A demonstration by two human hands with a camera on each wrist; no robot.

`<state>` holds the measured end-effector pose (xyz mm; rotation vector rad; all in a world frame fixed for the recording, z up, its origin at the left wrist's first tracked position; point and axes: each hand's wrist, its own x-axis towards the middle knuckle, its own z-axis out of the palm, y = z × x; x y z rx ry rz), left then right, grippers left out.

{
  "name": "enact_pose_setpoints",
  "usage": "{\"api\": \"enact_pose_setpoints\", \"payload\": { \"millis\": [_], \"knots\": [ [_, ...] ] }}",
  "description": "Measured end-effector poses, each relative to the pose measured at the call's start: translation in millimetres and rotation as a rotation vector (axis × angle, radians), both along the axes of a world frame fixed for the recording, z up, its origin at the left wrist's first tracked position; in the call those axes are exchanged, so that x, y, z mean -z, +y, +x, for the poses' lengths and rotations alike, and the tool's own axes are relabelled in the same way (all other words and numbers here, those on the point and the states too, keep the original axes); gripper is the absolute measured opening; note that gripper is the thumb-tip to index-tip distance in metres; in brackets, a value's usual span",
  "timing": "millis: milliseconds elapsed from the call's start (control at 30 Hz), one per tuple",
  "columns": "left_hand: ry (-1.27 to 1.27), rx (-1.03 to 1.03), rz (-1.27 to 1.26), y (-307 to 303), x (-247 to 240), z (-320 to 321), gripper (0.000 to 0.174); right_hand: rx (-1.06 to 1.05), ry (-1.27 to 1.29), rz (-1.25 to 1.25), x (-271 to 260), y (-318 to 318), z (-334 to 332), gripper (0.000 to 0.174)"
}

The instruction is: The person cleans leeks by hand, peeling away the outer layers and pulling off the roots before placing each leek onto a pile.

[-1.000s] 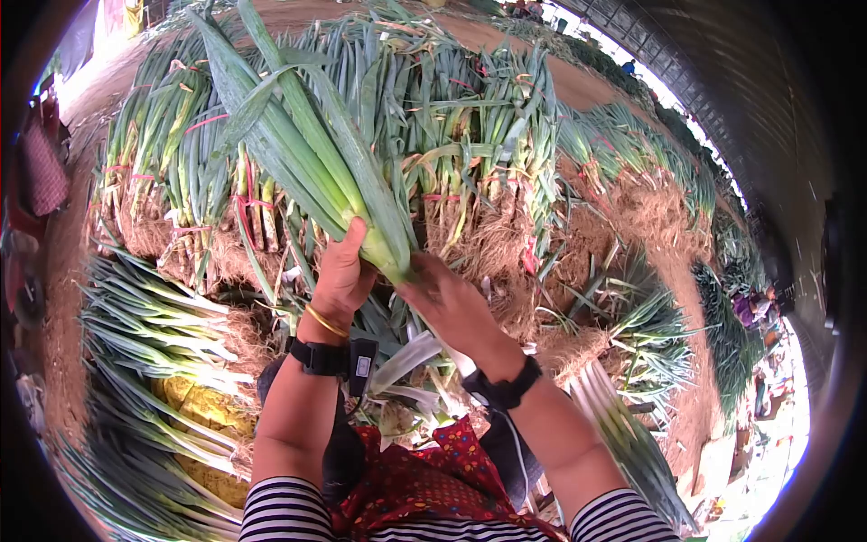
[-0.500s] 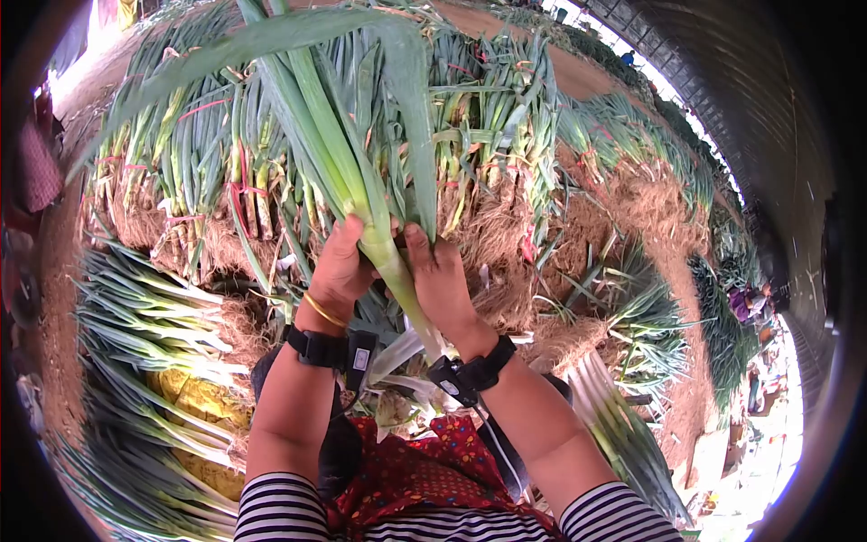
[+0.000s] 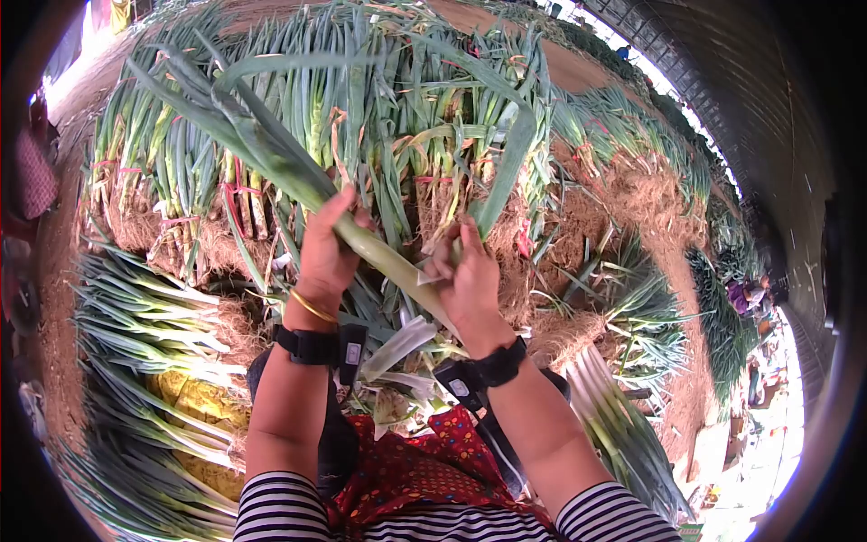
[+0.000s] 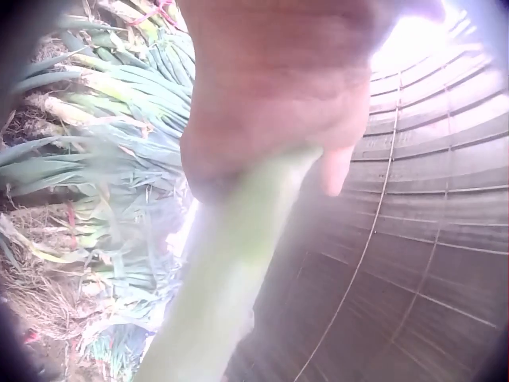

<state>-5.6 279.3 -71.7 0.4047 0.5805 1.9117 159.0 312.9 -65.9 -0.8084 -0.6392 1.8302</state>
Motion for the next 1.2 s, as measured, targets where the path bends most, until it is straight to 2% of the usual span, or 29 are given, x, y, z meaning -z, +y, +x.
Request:
{"api": "enact_pose_setpoints", "payload": {
  "millis": [33, 100, 133, 167, 233, 300, 367, 400, 467, 500, 567, 633, 700, 767, 800, 867, 900, 967, 1000, 1133, 1200],
  "knots": [
    [0.001, -0.004, 0.001, 0.9, 0.9, -8.7, 0.058, -0.103, 0.022, 0.059, 6.5, 1.5, 10.6, 0.026],
    [-0.131, 0.007, 0.075, 1.0, 2.9, -29.5, 0.050, -0.083, -0.061, 0.035, 2.7, -5.9, 25.3, 0.027],
    [-0.105, -0.072, 0.090, -0.5, 1.2, -35.9, 0.034, -0.050, -0.197, 0.020, 10.7, -5.7, 36.8, 0.028],
    [-0.166, -0.039, 0.097, -1.2, 5.5, -46.2, 0.028, -0.017, -0.334, 0.006, 19.9, -4.8, 50.1, 0.029],
    [-0.135, -0.162, 0.106, -4.4, 3.2, -57.7, 0.031, -0.023, -0.855, 0.133, 44.8, -1.7, 82.7, 0.034],
    [-0.136, -0.175, 0.191, -8.3, 8.7, -78.9, 0.031, -0.029, -1.384, 0.340, 116.8, 12.0, 135.3, 0.040],
    [-0.104, -0.156, 0.318, -19.4, -0.3, -91.1, 0.033, -0.478, -1.706, 0.256, 122.2, -1.3, 157.6, 0.045],
    [-0.098, -0.104, 0.375, -22.8, 2.7, -97.3, 0.039, -0.483, -1.707, 0.255, 122.6, -9.2, 166.3, 0.045],
    [-0.087, -0.050, 0.433, -25.2, 2.5, -100.5, 0.045, -0.899, -1.960, 0.661, 119.0, -20.4, 175.1, 0.053],
    [-0.069, -0.013, 0.459, -26.8, -1.3, -95.4, 0.052, -0.902, -1.958, 0.662, 105.8, -18.4, 166.3, 0.053],
    [-0.053, 0.026, 0.481, -27.3, -5.5, -81.6, 0.059, -0.569, -1.585, 0.604, 71.7, 1.4, 140.5, 0.057],
    [-0.031, 0.091, 0.504, -23.4, -7.5, -64.5, 0.070, -0.456, -1.359, 0.726, 37.9, 18.4, 101.7, 0.055],
    [-0.024, 0.127, 0.509, -15.9, -2.8, -51.8, 0.075, -0.431, -1.231, 0.765, -23.0, -0.1, 52.4, 0.050],
    [-0.005, 0.204, 0.587, -9.2, -3.5, -34.6, 0.077, -0.416, -0.932, 0.929, -20.5, -9.3, 16.0, 0.046],
    [-0.012, 0.218, 0.583, -9.1, -4.7, -27.4, 0.081, -0.416, -0.935, 0.925, -22.3, -13.1, 0.2, 0.046],
    [-0.024, 0.202, 0.521, -9.8, -10.0, -16.4, 0.078, -0.824, -0.756, 0.607, -26.0, -19.4, -23.7, 0.045],
    [-0.033, 0.186, 0.462, -10.5, -11.2, -15.8, 0.077, -0.827, -0.753, 0.606, -22.1, -20.3, -27.3, 0.045],
    [0.034, 0.075, 0.184, -3.2, -4.4, -20.1, 0.065, -0.462, -0.967, 0.884, -11.1, -22.0, -31.4, 0.043],
    [0.039, 0.033, 0.112, -0.3, 1.4, -19.9, 0.062, -0.374, -0.992, 0.863, -8.3, -23.9, -32.6, 0.040],
    [-0.032, -0.029, -0.035, 0.5, 7.1, -15.6, 0.056, -0.373, -0.889, 0.763, -4.4, -26.4, -29.6, 0.033],
    [-0.042, -0.026, 0.004, -0.3, 3.8, -16.6, 0.056, -0.397, -0.908, 0.723, -8.3, -20.7, -29.6, 0.033]
  ]
}}
